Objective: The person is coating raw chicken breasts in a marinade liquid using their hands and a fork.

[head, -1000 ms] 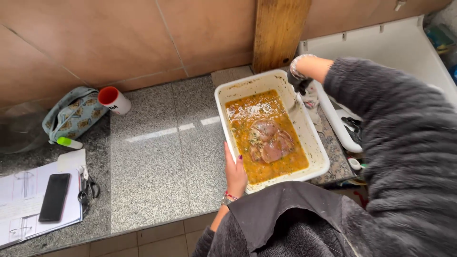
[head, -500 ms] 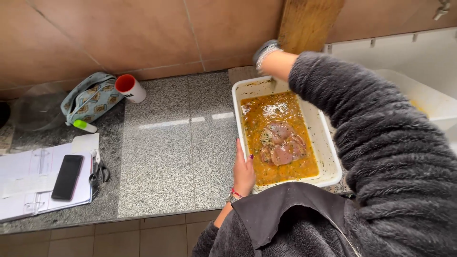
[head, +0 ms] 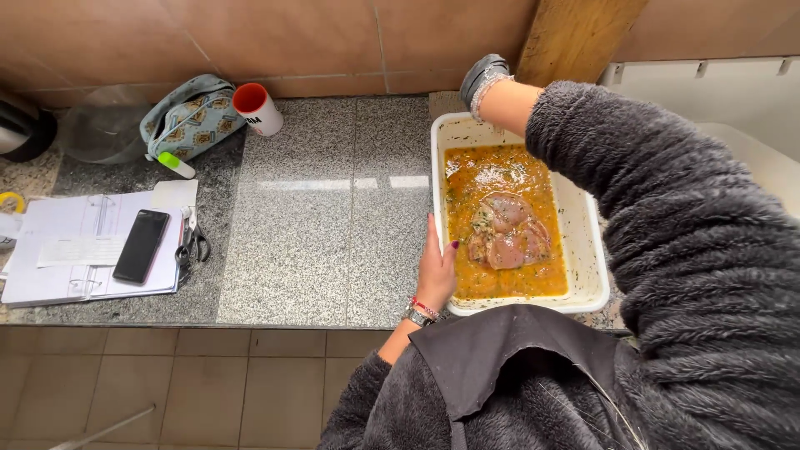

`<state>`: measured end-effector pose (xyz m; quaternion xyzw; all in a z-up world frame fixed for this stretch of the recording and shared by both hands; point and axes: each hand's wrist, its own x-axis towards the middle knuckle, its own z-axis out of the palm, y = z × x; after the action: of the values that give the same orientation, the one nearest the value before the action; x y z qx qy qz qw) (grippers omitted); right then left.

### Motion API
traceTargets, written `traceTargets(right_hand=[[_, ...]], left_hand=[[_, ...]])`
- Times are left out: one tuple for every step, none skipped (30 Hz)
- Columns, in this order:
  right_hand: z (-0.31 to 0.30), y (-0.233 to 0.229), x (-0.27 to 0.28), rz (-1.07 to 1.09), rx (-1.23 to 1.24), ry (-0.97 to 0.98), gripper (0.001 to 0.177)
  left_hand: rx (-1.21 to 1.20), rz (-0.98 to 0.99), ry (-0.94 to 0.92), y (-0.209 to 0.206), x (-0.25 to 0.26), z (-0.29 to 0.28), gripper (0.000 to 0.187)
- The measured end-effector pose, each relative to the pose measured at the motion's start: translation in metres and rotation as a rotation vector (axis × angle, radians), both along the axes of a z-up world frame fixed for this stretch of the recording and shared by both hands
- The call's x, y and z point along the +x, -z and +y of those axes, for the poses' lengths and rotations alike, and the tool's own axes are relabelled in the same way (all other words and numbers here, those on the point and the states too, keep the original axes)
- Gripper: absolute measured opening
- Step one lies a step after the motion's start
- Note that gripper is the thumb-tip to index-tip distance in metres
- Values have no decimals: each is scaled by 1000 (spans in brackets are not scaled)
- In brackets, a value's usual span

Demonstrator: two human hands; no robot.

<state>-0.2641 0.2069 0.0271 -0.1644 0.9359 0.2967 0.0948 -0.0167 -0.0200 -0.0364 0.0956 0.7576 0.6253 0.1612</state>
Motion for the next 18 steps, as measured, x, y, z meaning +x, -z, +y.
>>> traceTargets(right_hand=[[2, -2, 8, 107, 25, -37, 12], [3, -4, 15, 214, 50, -73, 17], [-5, 7, -1, 216, 49, -76, 17], [-14, 19, -15, 137, 37, -136, 19], [-22, 32, -30, 57, 25, -197, 21], [-30, 39, -21, 58, 23, -194, 21], [-39, 45, -13, 150, 55, -285, 25], [-48, 54, -2, 240, 87, -373, 29], [-47, 70, 13, 236, 84, -368, 29], [-45, 82, 26, 323, 2, -385, 24], [-43, 95, 39, 408, -81, -401, 20], [-53, 74, 77, 404, -80, -403, 20], [-63, 52, 115, 457, -130, -359, 23], [-75, 30, 153, 508, -180, -313, 29], [-57, 43, 153, 503, -182, -314, 29], [-41, 58, 151, 511, -192, -452, 22], [-25, 72, 150, 516, -197, -590, 29], [-25, 72, 149, 514, -200, -593, 29]], left_hand=[[-27, -45, 5, -5, 0, 0, 73], [-54, -89, 9, -11, -1, 0, 80], [-55, -87, 6, -7, -3, 2, 80], [-94, -78, 13, -2, -3, 2, 89], [-134, -69, 19, 2, -4, 2, 99], [-136, -68, 21, 2, -4, 3, 99], [-158, -34, 17, 2, -5, 3, 104], [-181, -4, 15, 2, -3, 3, 109], [-184, -7, 19, -1, -1, 1, 109], [-206, 3, 18, -5, 0, 2, 112], [-228, 12, 18, -10, 1, 2, 115], [-226, 8, 17, -14, 0, 2, 115], [-212, 2, 19, -18, -1, 3, 120], [-200, -6, 21, -22, -1, 3, 126], [-200, -11, 19, -18, -2, 4, 126], [-196, -23, 9, -14, -3, 4, 128], [-191, -34, -1, -9, -5, 4, 130], [-192, -37, -5, -1, -5, 3, 130]])
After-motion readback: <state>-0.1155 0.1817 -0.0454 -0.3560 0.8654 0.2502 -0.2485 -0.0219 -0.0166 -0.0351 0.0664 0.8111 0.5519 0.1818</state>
